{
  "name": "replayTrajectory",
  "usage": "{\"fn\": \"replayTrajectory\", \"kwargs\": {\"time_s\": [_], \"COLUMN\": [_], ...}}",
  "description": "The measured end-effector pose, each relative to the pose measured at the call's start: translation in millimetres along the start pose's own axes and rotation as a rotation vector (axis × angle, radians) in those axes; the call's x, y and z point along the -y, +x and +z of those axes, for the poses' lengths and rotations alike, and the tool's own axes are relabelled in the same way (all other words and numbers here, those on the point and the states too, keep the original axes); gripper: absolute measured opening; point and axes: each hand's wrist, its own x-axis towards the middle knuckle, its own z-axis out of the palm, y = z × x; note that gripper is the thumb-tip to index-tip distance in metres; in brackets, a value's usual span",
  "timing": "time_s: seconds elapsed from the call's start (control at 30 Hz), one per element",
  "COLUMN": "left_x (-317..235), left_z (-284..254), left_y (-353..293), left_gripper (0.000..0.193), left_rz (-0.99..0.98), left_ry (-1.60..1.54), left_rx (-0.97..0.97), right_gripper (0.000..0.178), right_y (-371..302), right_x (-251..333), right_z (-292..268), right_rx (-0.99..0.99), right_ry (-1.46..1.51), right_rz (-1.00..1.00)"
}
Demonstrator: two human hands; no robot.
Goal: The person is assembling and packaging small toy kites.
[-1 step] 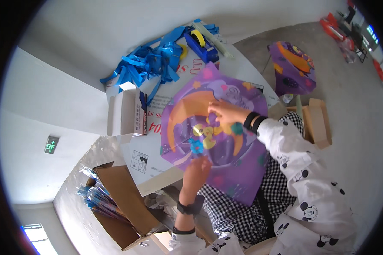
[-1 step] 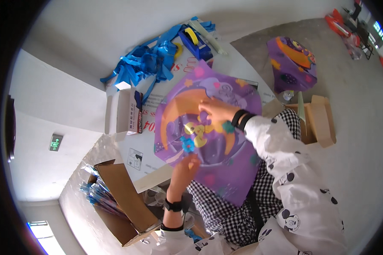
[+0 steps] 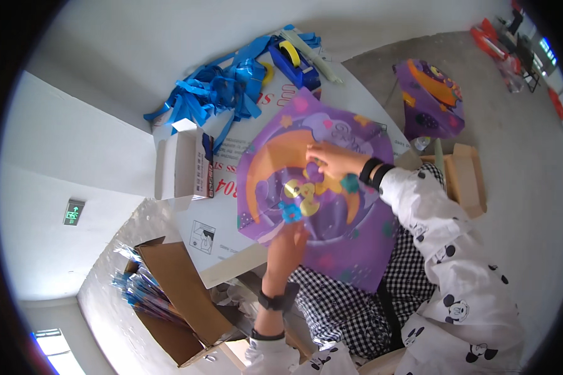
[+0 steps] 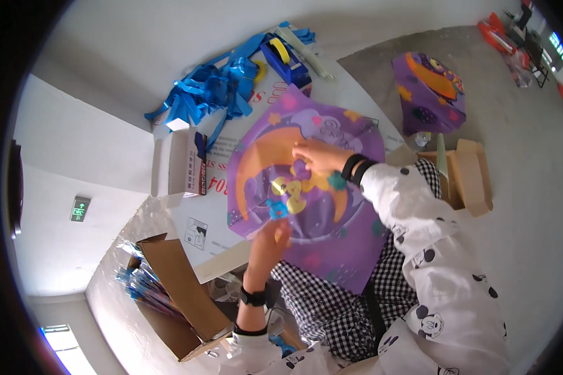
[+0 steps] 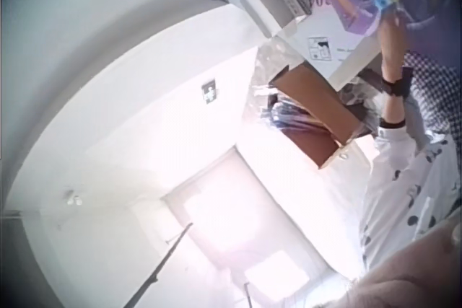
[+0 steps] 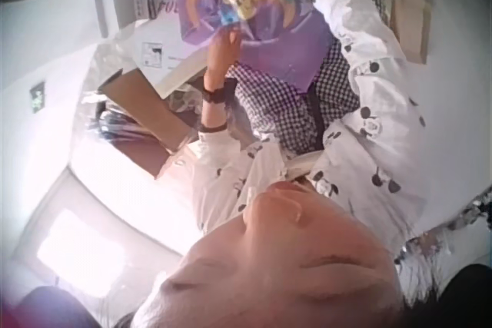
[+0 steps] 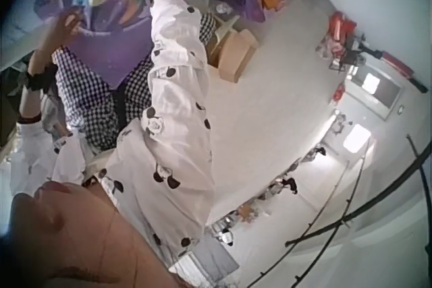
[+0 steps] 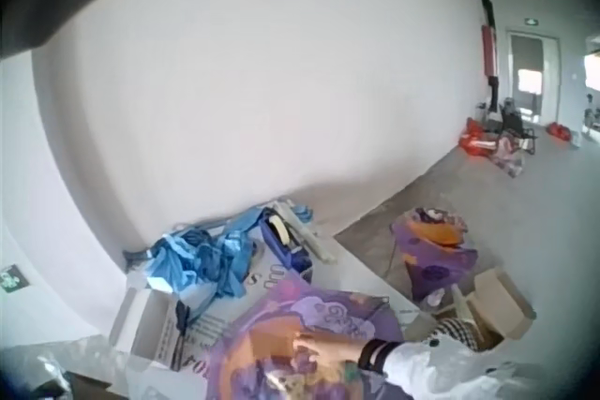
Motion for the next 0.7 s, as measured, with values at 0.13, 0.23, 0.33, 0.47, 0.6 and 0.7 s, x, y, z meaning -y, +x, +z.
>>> {"fn": "replayTrajectory", "kwargs": {"time_s": [0.13,0.23,0.33,0.47,0.6,0.7], "left_x": [-4.2,12.5,18.0,12.7,29.1,33.8], "left_z": [10.3,28.8,55.3,53.2,42.3,40.5], "left_y": [74.2,110.6,122.6,117.1,105.5,101.1], "left_gripper": [0.038,0.05,0.058,0.063,0.066,0.068], "left_rz": [0.327,0.412,0.339,0.296,0.289,0.289], "left_ry": [0.147,0.384,0.467,0.625,0.678,0.67], "left_rx": [-0.386,-0.441,-0.413,-0.347,-0.302,-0.299], "right_gripper": [0.044,0.043,0.043,0.056,0.061,0.064], "right_y": [-4.6,-0.8,-19.1,-53.6,-74.3,-93.2], "right_x": [-30.9,-10.3,23.5,36.4,-4.4,-45.3], "right_z": [-20.2,-8.5,23.6,40.3,12.9,-9.1], "right_rx": [-0.141,-0.275,-0.353,-0.26,-0.334,-0.401], "right_ry": [-0.064,-0.097,-0.016,-0.239,-0.444,-0.53], "right_rz": [-0.06,-0.005,-0.016,0.031,0.212,0.336]}}
